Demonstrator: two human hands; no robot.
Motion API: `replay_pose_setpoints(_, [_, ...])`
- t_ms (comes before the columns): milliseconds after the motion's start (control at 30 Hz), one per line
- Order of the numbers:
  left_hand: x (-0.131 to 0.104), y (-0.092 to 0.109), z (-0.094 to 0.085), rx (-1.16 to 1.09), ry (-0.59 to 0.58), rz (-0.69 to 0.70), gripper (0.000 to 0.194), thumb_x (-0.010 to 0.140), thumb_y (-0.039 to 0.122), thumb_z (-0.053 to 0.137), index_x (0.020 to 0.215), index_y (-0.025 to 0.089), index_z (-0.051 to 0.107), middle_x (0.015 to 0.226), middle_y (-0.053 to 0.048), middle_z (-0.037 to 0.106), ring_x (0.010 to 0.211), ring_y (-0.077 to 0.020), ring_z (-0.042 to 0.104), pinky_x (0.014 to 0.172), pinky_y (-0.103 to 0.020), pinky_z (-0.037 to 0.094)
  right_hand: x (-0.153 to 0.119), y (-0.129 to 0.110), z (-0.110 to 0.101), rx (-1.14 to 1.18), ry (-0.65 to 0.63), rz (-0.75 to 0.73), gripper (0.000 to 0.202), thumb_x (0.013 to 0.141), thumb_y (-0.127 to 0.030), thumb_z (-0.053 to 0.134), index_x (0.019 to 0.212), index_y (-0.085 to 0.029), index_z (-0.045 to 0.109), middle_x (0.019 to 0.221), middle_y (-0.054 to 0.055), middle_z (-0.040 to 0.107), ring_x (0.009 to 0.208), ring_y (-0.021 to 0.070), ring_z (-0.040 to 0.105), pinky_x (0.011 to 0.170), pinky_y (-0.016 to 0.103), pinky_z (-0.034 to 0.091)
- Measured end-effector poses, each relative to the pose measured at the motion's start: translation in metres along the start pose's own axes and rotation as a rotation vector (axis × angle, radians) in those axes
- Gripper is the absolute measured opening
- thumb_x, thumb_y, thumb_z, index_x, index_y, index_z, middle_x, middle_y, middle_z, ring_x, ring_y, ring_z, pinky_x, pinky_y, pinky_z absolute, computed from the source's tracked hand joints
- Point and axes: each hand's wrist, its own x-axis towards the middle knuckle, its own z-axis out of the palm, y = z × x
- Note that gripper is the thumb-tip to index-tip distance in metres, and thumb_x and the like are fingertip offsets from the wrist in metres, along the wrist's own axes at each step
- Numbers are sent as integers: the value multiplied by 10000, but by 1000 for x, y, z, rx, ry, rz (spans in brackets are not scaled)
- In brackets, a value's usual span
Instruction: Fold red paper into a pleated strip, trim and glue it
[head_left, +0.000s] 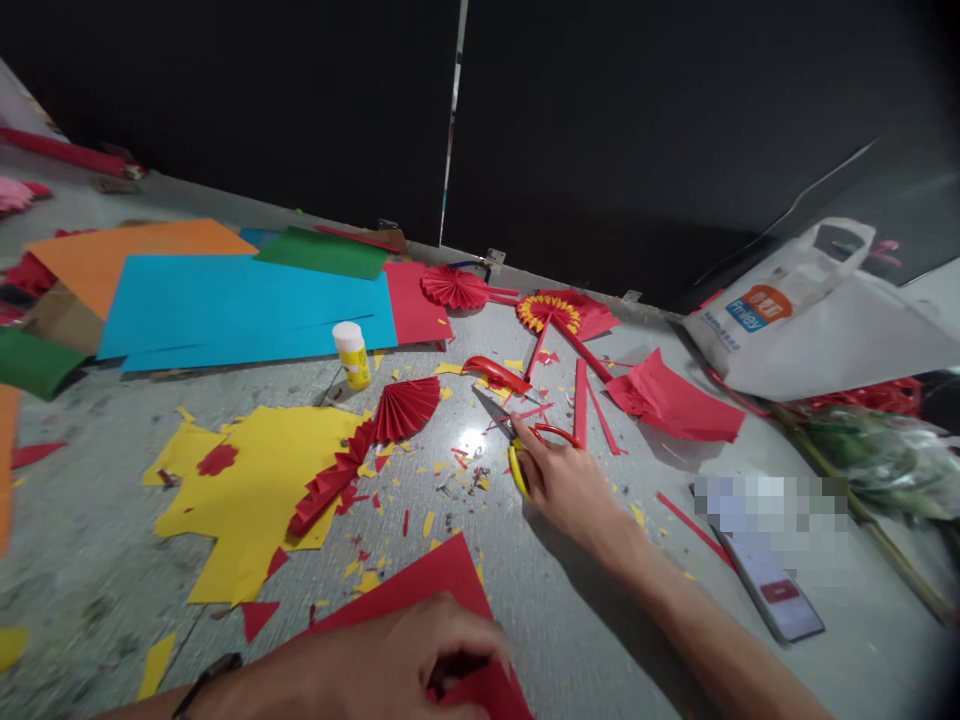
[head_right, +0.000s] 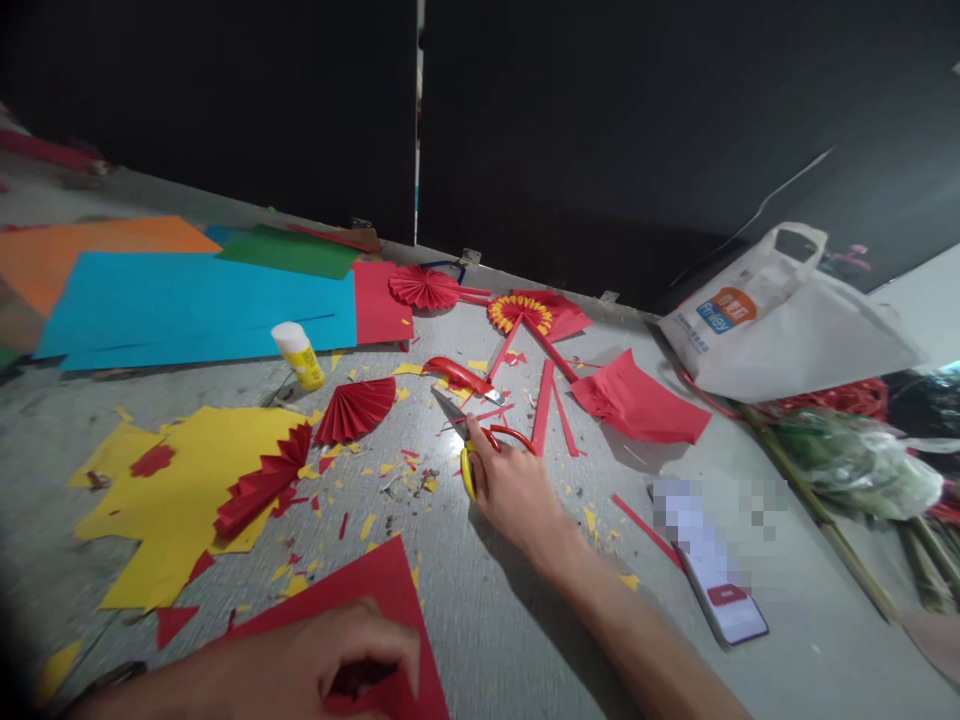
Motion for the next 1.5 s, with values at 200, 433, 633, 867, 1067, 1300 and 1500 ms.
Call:
replay_pose_setpoints(200, [1, -4, 1, 50, -5, -47, 147, 782, 178, 607, 838, 219, 477, 751, 57, 432, 707, -125, 403, 590, -249, 295, -27, -25, -7, 38, -67, -306, 797, 1030, -268, 616, 1779, -299, 345, 1044, 89, 836, 770, 238, 746, 643, 304, 439])
replay_pose_setpoints(433, [1, -2, 1, 45, 0, -26, 124, 789, 181, 593, 818, 214, 477, 733, 57, 429, 698, -121, 406, 591, -249, 288, -34, -30, -2, 36, -42, -294, 777, 1049, -212, 557, 1788, -228, 319, 1024, 116, 827, 797, 254, 762, 604, 316, 400])
replay_pose_setpoints(633, [0, -2, 2, 16, 23, -30, 142, 797, 221, 624, 821, 220, 484, 729, 57, 437, 683, -123, 405, 584, -236, 319, -30, -30, 8, 15, 8, -156, 722, 1074, -167, 453, 1783, -148, 314, 985, 130, 824, 738, 264, 757, 579, 338, 399])
replay_pose_setpoints(867, [0, -6, 4, 88, 51, -34, 204, 832, 250, 643, 811, 227, 441, 710, 61, 387, 679, -128, 388, 575, -241, 297, -32, -33, 4, 23, -8, -295, 822, 973, -224, 641, 1757, -284, 401, 993, 82, 831, 763, 260, 768, 585, 321, 402])
replay_pose_setpoints(1067, [1, -10, 7, 19, 52, 45, 193, 761, 209, 627, 770, 224, 434, 679, 68, 393, 626, -114, 367, 525, -251, 270, -35, -37, 8, 20, 20, -253, 756, 1038, -200, 559, 1766, -161, 359, 997, 122, 826, 758, 257, 768, 574, 326, 389])
replay_pose_setpoints(1300, [0, -11, 8, 21, 57, 56, 179, 768, 197, 637, 788, 219, 460, 688, 66, 418, 651, -118, 391, 562, -252, 295, -33, -29, 8, -15, 37, -151, 689, 1071, -185, 486, 1752, -141, 393, 888, 114, 818, 683, 260, 757, 554, 336, 369])
replay_pose_setpoints(1500, [-1, -9, 8, 12, 89, 29, 168, 789, 206, 645, 812, 220, 479, 713, 61, 426, 672, -124, 393, 573, -253, 290, -41, -28, 9, 8, 20, -277, 818, 996, -192, 592, 1777, -247, 352, 949, 60, 829, 705, 234, 763, 547, 329, 362])
